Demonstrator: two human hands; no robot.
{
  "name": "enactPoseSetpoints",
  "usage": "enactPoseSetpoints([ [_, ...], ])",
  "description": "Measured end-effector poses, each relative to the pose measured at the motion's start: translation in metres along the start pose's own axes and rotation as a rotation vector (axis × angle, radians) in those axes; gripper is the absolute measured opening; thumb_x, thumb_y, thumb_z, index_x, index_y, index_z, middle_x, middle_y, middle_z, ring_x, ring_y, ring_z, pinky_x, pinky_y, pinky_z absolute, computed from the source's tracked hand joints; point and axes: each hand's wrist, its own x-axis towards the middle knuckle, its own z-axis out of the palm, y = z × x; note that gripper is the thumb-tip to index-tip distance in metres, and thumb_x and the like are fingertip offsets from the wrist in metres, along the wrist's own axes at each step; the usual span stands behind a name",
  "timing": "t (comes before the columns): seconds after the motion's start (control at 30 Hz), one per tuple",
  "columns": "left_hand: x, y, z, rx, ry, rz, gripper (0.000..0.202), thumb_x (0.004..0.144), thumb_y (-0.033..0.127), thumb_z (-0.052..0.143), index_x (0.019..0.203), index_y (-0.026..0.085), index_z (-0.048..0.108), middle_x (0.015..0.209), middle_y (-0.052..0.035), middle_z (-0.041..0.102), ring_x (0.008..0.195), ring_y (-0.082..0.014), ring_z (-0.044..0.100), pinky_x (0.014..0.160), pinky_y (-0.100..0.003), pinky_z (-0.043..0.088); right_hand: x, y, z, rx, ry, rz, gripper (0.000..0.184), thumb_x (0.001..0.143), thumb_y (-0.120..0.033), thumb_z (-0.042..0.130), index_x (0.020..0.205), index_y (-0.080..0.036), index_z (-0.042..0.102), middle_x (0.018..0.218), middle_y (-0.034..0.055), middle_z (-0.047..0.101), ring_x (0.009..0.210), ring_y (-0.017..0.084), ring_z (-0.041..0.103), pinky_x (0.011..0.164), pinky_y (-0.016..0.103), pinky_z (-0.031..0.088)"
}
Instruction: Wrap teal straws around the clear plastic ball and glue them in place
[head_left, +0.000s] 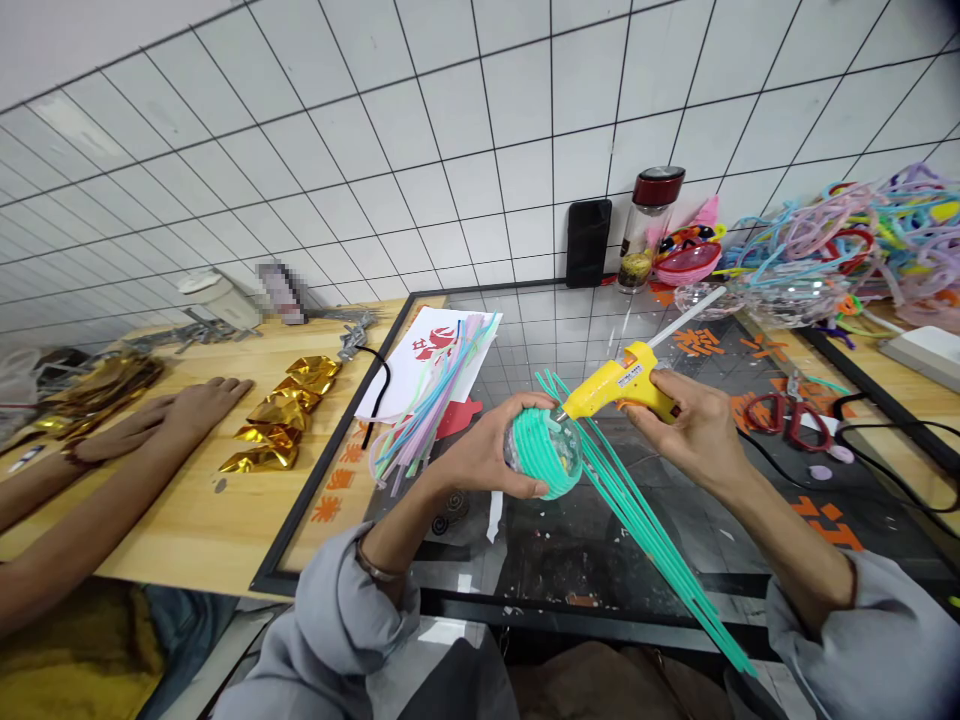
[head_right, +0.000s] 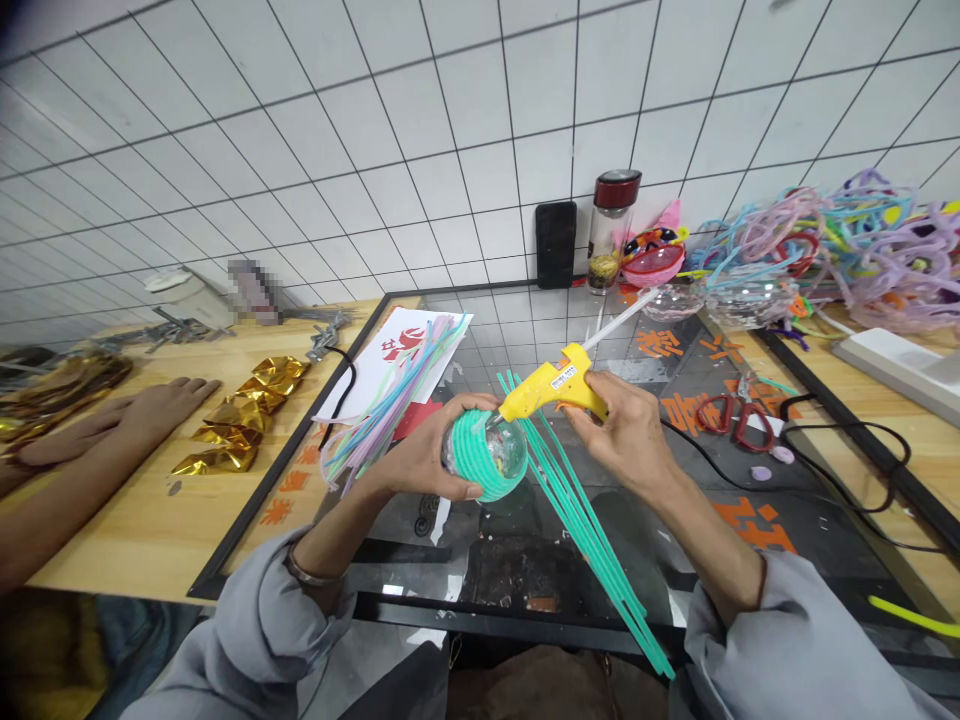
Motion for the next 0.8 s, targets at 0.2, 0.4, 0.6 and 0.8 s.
enactPoseSetpoints([
  [0.2, 0.0002, 0.0007, 0.0002, 0.008, -0.007, -0.002, 0.084, 0.057, 0.036, 0.089, 0.129, 0.021, 0.048, 0.140, -0.0136, 0.053, 0.133, -0.0350, 0.052, 0.117, -0.051, 0.037, 0.0015, 0.0017, -0.0023, 0.010, -0.012, -0.028, 0.025, 0.084, -0.030, 0.066, 0.071, -0.024, 0.045, 0.059, -0.0035, 0.048, 0.052, 0.013, 0.041, 0.050, 0.027, 0.031],
  [0.4, 0.0005, 0.0010, 0.0006, 0.013, -0.008, 0.008, 0.083, 0.057, 0.036, 0.088, 0.129, 0.021, 0.048, 0.140, -0.0133, 0.054, 0.132, -0.0346, 0.053, 0.117, -0.050, 0.038, 0.0031, -0.0013, 0.0002, 0.004, 0.000, 0.008, 0.027, 0.083, -0.030, 0.064, 0.068, -0.024, 0.042, 0.058, -0.0035, 0.047, 0.051, 0.013, 0.041, 0.050, 0.027, 0.031],
  [0.6, 0.0002, -0.0005, -0.0003, 0.023, -0.006, -0.013, 0.085, 0.055, 0.035, 0.090, 0.128, 0.021, 0.049, 0.141, -0.0138, 0.053, 0.132, -0.0353, 0.052, 0.116, -0.051, 0.038, 0.0026, -0.0013, 0.0013, 0.003, -0.006, 0.029, 0.026, 0.083, -0.033, 0.063, 0.069, -0.024, 0.043, 0.058, -0.0036, 0.045, 0.051, 0.013, 0.039, 0.050, 0.028, 0.029],
  [0.8, 0.0000, -0.0006, -0.0008, -0.006, -0.015, -0.040, 0.085, 0.055, 0.035, 0.089, 0.128, 0.021, 0.048, 0.138, -0.0133, 0.054, 0.132, -0.0355, 0.052, 0.115, -0.052, 0.038, 0.0045, -0.0026, -0.0012, 0.019, -0.052, 0.033, 0.033, 0.084, -0.034, 0.063, 0.065, -0.024, 0.038, 0.054, -0.0051, 0.039, 0.048, 0.012, 0.034, 0.049, 0.028, 0.025],
])
